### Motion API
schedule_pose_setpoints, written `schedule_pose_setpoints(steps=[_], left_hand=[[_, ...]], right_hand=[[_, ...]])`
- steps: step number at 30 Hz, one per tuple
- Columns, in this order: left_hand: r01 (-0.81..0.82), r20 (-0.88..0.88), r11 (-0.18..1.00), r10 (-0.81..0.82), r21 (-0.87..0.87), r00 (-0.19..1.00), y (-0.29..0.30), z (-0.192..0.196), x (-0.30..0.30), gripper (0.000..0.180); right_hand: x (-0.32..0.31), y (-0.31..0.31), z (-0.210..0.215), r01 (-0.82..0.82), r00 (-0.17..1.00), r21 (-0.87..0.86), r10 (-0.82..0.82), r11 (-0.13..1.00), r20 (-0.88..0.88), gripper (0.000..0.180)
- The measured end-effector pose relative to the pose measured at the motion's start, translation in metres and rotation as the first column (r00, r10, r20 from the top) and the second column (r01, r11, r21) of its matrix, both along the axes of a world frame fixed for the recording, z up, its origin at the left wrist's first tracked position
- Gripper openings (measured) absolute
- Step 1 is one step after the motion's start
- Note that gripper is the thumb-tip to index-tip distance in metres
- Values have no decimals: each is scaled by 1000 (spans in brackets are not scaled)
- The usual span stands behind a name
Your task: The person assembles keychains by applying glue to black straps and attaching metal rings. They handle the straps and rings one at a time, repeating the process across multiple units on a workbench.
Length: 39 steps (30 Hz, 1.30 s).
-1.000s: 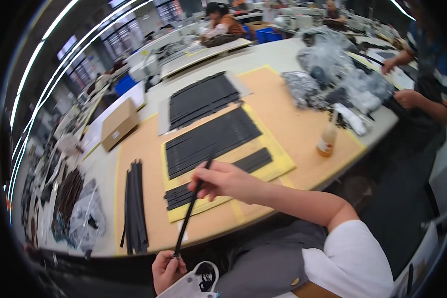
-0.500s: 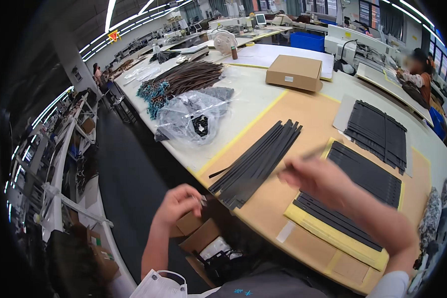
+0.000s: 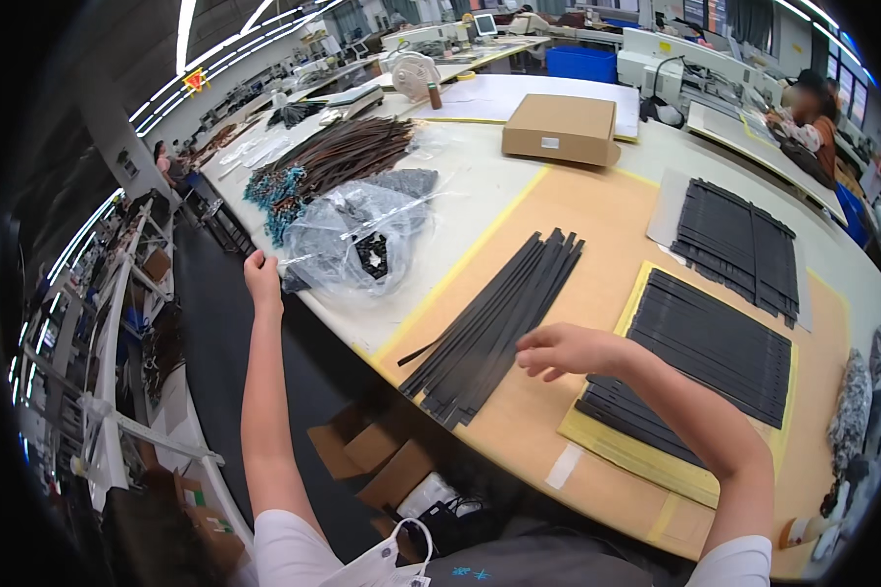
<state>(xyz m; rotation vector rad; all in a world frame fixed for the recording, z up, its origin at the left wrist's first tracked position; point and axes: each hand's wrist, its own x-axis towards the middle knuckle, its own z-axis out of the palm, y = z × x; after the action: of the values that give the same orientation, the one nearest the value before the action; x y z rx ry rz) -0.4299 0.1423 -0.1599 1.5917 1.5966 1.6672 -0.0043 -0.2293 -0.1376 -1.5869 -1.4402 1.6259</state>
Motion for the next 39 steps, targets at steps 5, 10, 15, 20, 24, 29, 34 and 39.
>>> schedule_pose_setpoints(steps=[5, 10, 15, 20, 24, 29, 34, 39], left_hand=[[187, -37, 979, -185, 78, 982, 9, -58, 27, 43], [510, 569, 856, -462, 86, 680, -33, -47, 39, 62], [644, 929, 674, -312, 363, -198, -80, -29, 123, 60], [672, 861, 539, -332, 508, -385, -99, -33, 169, 59], [706, 852, 480, -347, 520, -391, -129, -26, 217, 51], [790, 832, 329, -410, 517, -374, -171, -22, 246, 46], [858, 796, 113, -449, 501, -405, -240, -34, 294, 39], [942, 755, -232, -563, 244, -335, -394, -7, 352, 38]], right_hand=[[66, -100, -4, 457, 807, -6, -418, 889, -417, 60], [131, -243, 20, 860, 108, 68, -50, 506, -993, 74], [177, -449, -6, 965, 76, -28, 377, -263, -923, 61], [194, -482, -40, 903, -71, -238, 423, -357, -903, 53], [200, -476, -37, 919, -75, -223, 414, -324, -907, 52], [192, -476, -38, 930, -158, -243, 297, -276, -942, 40], [180, -494, -61, 970, -233, -195, -312, -146, -921, 31], [172, -480, -18, 682, -27, 592, -794, 429, 607, 35]])
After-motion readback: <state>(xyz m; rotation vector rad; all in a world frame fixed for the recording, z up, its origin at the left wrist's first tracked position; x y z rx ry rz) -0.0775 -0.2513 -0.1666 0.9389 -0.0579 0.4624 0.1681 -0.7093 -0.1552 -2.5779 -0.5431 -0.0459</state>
